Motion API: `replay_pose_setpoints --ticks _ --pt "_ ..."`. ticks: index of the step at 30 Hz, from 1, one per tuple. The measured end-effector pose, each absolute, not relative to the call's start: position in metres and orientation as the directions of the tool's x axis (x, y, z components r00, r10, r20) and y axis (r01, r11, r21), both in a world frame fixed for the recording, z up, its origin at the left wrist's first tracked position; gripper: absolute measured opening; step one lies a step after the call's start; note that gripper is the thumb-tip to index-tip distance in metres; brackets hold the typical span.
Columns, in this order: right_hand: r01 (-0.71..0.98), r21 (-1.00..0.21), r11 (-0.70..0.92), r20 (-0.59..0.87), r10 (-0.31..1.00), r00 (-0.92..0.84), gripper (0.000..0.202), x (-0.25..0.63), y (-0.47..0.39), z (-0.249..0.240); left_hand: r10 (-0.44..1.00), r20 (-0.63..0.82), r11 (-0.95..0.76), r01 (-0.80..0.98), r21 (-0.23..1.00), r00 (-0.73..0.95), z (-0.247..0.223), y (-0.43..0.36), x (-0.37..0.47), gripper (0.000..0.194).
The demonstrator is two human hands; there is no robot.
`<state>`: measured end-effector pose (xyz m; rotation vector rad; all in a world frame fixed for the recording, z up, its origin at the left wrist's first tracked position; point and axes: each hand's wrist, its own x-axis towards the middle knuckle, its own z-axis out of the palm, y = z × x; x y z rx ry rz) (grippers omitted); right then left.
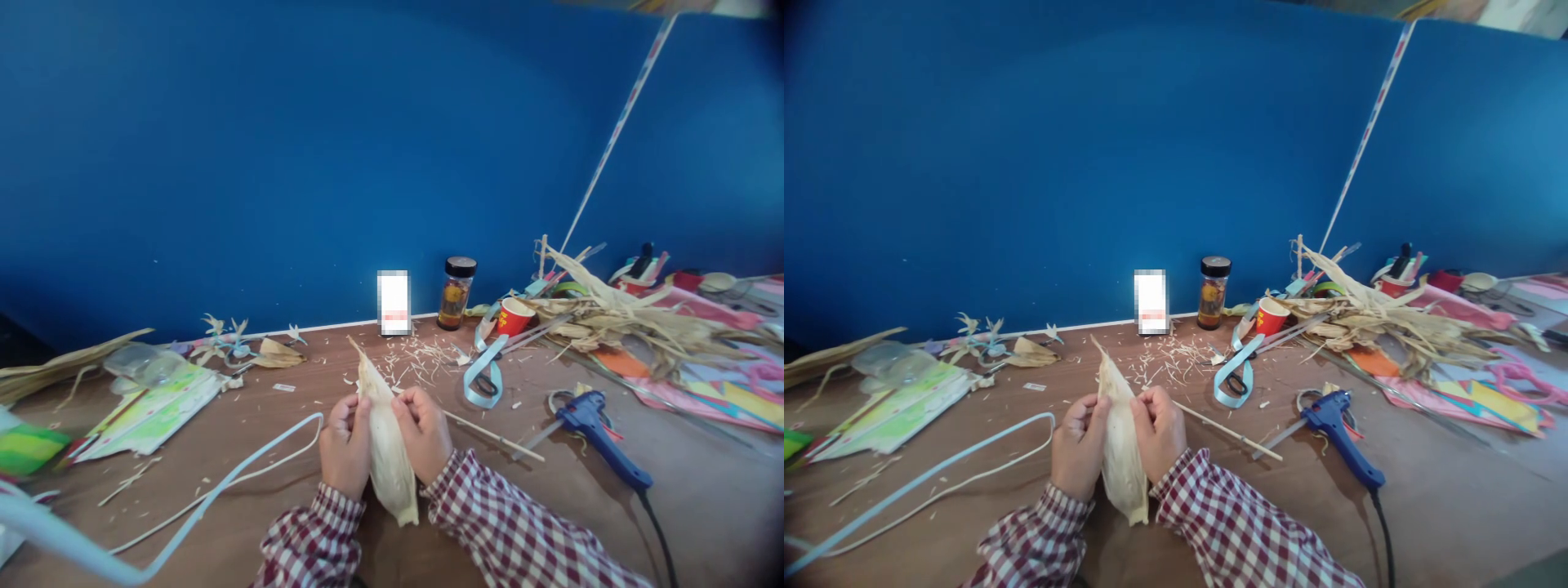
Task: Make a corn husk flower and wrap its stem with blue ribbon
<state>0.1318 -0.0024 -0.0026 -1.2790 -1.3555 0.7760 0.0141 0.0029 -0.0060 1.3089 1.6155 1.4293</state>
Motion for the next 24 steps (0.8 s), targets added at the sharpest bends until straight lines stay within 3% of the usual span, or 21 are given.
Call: replay_pose_setpoints --ticks 3,6,10,13,18,24 --pt "0.136 -0.966 0.220 0.237 0.965 0.116 0.018 0.135 0.001 -0.001 0.931 0.188 -0.103 0.269 0.958 -0.313 -0.006 -0.001 0.015 0.029" --pt "0.021 -0.983 0.180 0.179 0.983 -0.041 0.022 0.139 0.006 0.000 0.966 0.195 -0.150 0.244 0.958 -0.172 -0.007 -0.006 0.019 0.027" --pt "0.161 -0.960 0.231 0.233 0.972 -0.008 0.031 0.144 0.010 0.001 0.973 0.195 -0.170 0.186 0.968 -0.126 -0.010 -0.004 0.024 0.022" --pt "0.261 -0.931 0.257 0.279 0.959 0.049 0.031 0.150 0.012 0.005 0.992 0.098 -0.097 0.011 0.995 -0.074 -0.012 -0.001 0.025 0.023" --pt "0.251 -0.944 0.215 0.250 0.961 0.117 0.022 0.158 0.015 0.012 0.987 -0.121 0.147 -0.300 0.943 0.101 -0.009 0.000 0.025 0.025" --pt "0.201 -0.951 0.235 0.259 0.960 0.104 0.024 0.155 0.014 0.010 0.992 -0.126 0.125 -0.317 0.940 0.017 -0.005 0.000 0.023 0.028"
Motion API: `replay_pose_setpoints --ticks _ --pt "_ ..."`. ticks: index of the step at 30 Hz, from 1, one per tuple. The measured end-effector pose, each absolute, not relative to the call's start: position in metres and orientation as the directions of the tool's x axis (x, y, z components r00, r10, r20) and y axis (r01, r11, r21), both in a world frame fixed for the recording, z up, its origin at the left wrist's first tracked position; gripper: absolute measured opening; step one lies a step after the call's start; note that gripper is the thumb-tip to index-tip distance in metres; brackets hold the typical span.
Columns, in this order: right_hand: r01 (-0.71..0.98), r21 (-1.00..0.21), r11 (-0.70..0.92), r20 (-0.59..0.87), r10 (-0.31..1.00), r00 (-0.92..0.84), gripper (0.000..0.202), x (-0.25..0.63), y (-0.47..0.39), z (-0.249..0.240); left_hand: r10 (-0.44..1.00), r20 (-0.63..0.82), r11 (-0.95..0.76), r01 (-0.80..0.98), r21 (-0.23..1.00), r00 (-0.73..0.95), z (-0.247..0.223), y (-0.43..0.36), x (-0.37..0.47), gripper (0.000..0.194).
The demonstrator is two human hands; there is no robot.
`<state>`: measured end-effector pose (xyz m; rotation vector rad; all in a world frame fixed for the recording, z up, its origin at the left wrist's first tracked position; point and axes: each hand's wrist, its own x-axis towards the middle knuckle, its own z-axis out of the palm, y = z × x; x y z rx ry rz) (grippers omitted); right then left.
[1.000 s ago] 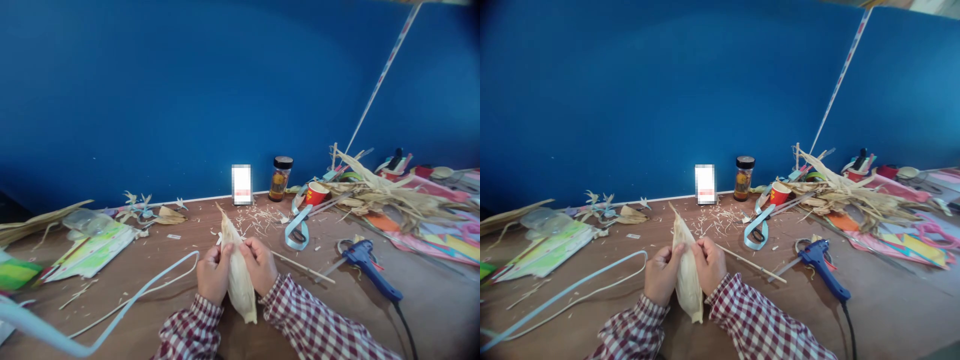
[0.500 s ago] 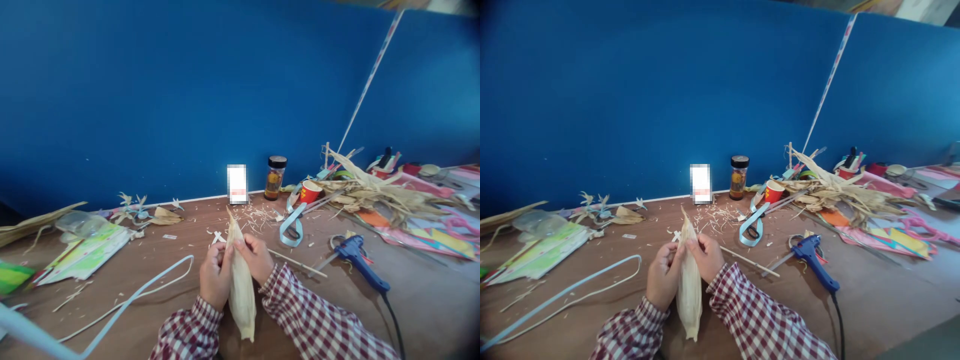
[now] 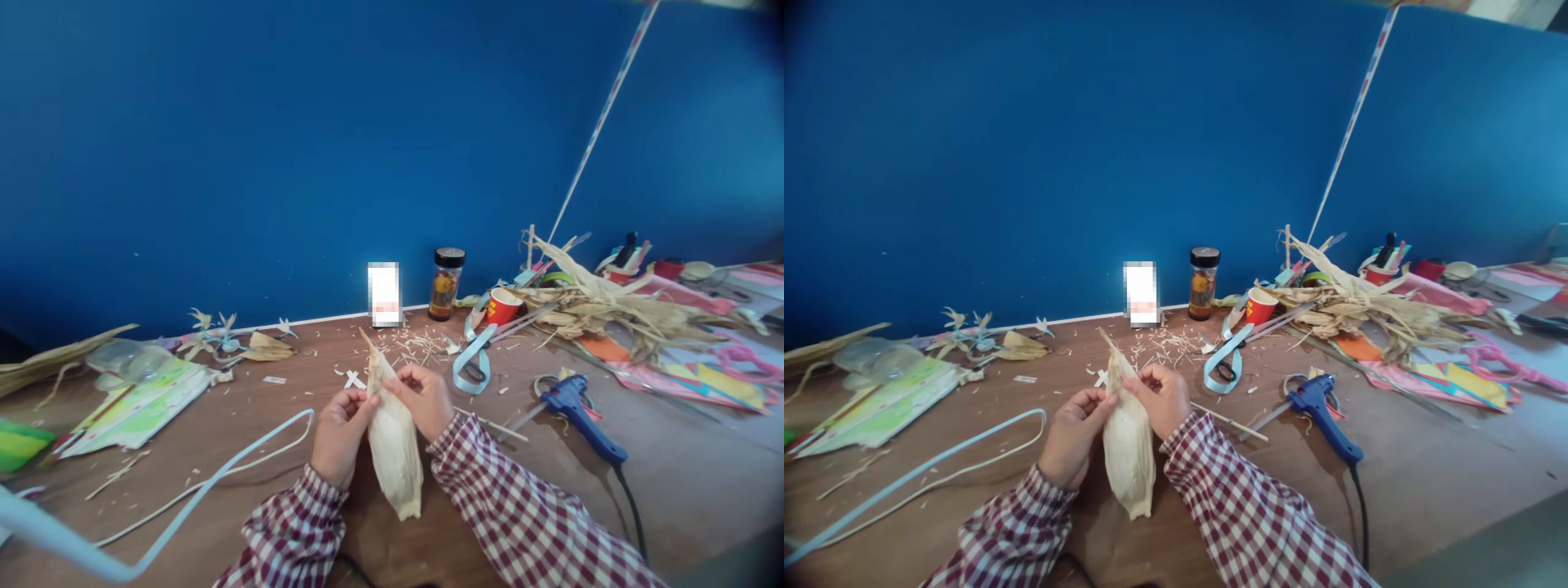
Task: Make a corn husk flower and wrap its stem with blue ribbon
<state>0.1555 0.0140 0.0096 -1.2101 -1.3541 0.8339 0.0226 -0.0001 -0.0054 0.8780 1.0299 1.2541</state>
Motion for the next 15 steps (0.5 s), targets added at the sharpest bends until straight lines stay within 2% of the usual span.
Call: replay_pose_setpoints --ticks 2,7,12,15 --pt "0.173 -0.958 0.227 0.248 0.963 0.108 0.025 0.1539 0.0135 0.0079 0.989 -0.143 0.148 -0.334 0.931 0.040 -0.0038 -0.0023 0.0225 0.029" --pt "0.092 -0.981 0.172 0.184 0.974 0.130 0.023 0.1552 0.0161 0.0056 0.931 -0.199 0.304 -0.349 0.886 0.305 0.0009 -0.0091 0.0212 0.030" --pt "-0.014 -0.986 0.165 0.160 0.973 0.167 0.022 0.1566 0.0165 0.0078 0.969 -0.181 0.225 -0.296 0.928 0.170 0.0003 -0.0061 0.0194 0.030" --pt "-0.109 -0.985 0.134 0.135 0.991 0.000 0.021 0.1532 0.0102 0.0084 0.988 -0.149 0.152 -0.332 0.931 0.034 -0.0010 -0.0014 0.0164 0.031"
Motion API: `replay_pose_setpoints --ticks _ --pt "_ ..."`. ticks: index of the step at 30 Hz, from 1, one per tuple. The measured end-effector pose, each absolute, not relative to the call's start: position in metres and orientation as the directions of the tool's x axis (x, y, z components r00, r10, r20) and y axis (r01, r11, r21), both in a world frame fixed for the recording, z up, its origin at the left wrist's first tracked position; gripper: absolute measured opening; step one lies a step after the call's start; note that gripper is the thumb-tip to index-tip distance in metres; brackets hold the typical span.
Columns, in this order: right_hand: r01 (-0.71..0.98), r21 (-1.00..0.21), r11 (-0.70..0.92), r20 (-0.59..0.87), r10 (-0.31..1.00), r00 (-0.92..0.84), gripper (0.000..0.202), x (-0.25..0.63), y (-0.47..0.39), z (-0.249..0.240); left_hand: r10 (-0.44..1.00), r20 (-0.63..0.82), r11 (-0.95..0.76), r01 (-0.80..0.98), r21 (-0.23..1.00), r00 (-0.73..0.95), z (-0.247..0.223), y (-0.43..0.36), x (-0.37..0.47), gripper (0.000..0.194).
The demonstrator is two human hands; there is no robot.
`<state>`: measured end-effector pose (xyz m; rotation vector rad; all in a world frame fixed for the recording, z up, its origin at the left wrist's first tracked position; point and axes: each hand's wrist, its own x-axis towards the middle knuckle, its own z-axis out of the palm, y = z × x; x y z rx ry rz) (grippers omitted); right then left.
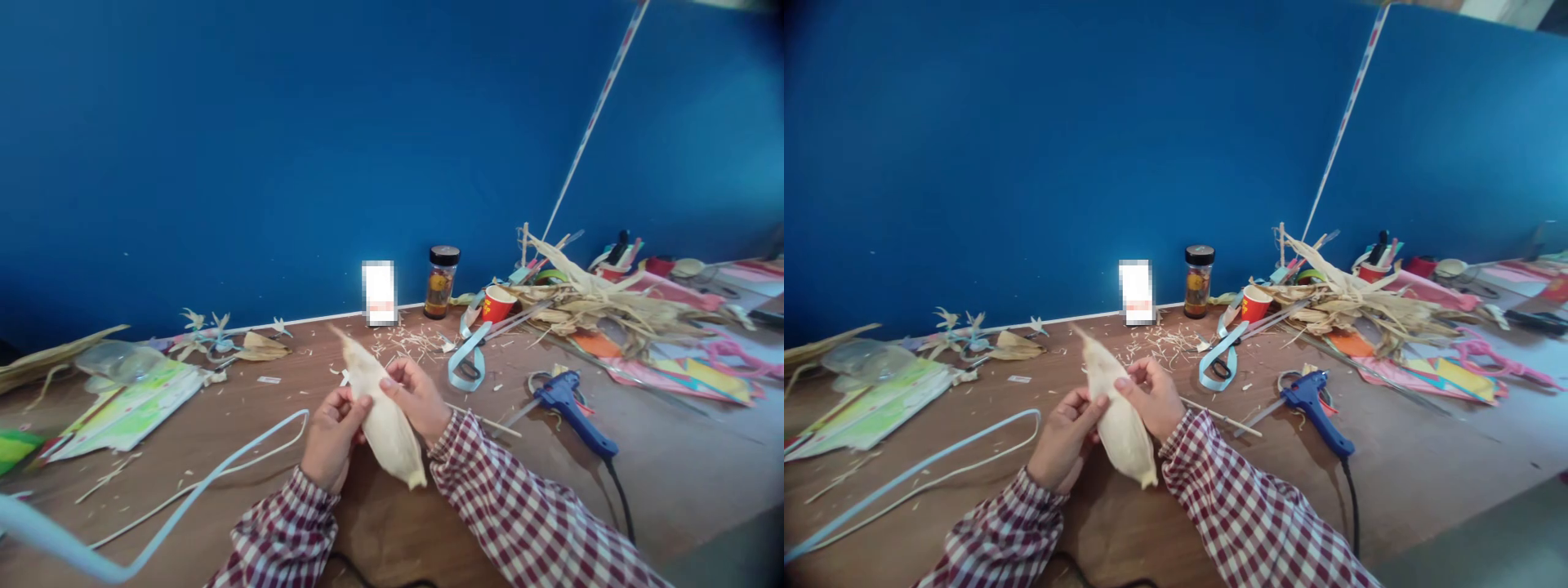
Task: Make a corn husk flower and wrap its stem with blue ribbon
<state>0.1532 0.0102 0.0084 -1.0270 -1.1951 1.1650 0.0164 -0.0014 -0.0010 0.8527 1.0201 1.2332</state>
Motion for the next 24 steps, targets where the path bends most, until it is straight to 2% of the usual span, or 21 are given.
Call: replay_pose_setpoints --ticks 2,4,7,10,14,17,19,20,22,24 --pt "-0.111 -0.993 0.040 0.063 0.975 -0.215 0.022 0.151 0.005 0.007 0.985 -0.140 0.094 -0.361 0.928 -0.103 -0.002 0.003 0.012 0.033" --pt "-0.078 -0.996 -0.041 -0.013 0.944 -0.331 0.024 0.149 0.003 0.004 0.963 -0.135 0.042 -0.363 0.931 -0.235 -0.002 0.008 0.008 0.035" --pt "-0.101 -0.992 -0.072 -0.045 0.968 -0.248 0.023 0.147 0.003 0.000 0.942 -0.117 -0.019 -0.398 0.917 -0.314 -0.001 0.010 0.006 0.035" --pt "-0.105 -0.994 -0.027 -0.011 0.988 -0.152 0.023 0.144 0.004 -0.001 0.973 -0.118 0.003 -0.507 0.862 -0.196 0.003 0.004 0.013 0.033" --pt "-0.003 -0.999 0.036 0.036 0.983 -0.182 0.024 0.141 0.003 0.001 0.985 -0.106 0.162 -0.532 0.831 0.134 0.004 -0.005 0.022 0.025" --pt "0.230 -0.953 0.198 0.153 0.968 -0.198 0.020 0.154 0.006 0.010 0.979 -0.188 0.201 -0.537 0.819 0.079 0.001 -0.005 0.022 0.028" --pt "0.475 -0.820 0.321 0.261 0.947 -0.189 0.018 0.174 0.013 0.024 0.973 -0.232 0.200 -0.563 0.802 0.016 -0.002 -0.003 0.020 0.033" --pt "0.614 -0.723 0.319 0.274 0.947 -0.169 0.017 0.186 0.016 0.032 0.970 -0.241 0.200 -0.571 0.796 0.004 -0.003 -0.001 0.019 0.033" --pt "0.860 -0.471 0.195 0.205 0.973 -0.108 0.017 0.210 0.024 0.047 0.968 -0.253 0.203 -0.573 0.794 -0.007 -0.005 0.000 0.019 0.033" --pt "0.984 -0.179 0.027 0.020 1.000 -0.024 0.021 0.230 0.029 0.057 0.964 -0.264 0.207 -0.564 0.800 -0.021 -0.005 0.000 0.020 0.033"
